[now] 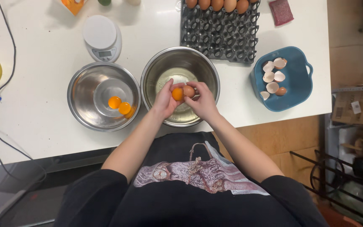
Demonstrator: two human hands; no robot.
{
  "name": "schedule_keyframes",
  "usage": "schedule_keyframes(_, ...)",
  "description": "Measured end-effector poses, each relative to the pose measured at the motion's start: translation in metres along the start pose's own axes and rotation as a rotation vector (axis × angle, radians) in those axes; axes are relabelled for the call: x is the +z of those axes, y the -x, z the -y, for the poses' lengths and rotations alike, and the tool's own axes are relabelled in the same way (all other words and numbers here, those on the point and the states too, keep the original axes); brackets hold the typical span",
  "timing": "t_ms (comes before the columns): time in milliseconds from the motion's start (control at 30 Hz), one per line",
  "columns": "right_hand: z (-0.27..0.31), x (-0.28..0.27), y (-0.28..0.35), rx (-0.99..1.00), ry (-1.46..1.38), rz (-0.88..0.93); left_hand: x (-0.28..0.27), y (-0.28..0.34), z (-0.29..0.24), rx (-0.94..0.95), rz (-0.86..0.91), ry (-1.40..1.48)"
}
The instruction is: The person separates egg yolks from whites by hand into two bowls, discarding the shells into a blue container.
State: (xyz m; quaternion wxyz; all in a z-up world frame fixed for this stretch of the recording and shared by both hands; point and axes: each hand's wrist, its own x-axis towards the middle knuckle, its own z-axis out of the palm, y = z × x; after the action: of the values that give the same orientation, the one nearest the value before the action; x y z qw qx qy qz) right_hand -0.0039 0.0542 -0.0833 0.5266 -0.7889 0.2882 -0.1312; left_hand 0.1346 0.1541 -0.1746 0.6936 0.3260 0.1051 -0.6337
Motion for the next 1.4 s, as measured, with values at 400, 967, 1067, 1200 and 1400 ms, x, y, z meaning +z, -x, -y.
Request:
schedule_keyframes(400,0.031,-0.022,0.019,-0.133,0.094,-0.071,-0.01,0.004,-0.006,-0.013,0.023,0.046)
schedule_keyframes(967,0.071,-0.055,0.016,-0.279,0.397,-0.073,-0.004,0.007,-0.016,-0.001,0.018,-0.008)
schedule_keyframes(1067,0.065,-0.047,0.016,-0.308,0.386,-0.123,-0.004,0.009,-0.015,0.0,0.007,-0.011)
schedule_keyframes(1200,0.054,-0.044,0.016,-0.262,0.383,-0.084,-0.003,0.01,-0.018,0.01,0.005,0.0)
schedule_keyframes(1400,0.045,-0.055,0.014,-0.331,0.387,-0.127,0.001,0.014,-0.016,0.002,0.003,0.034)
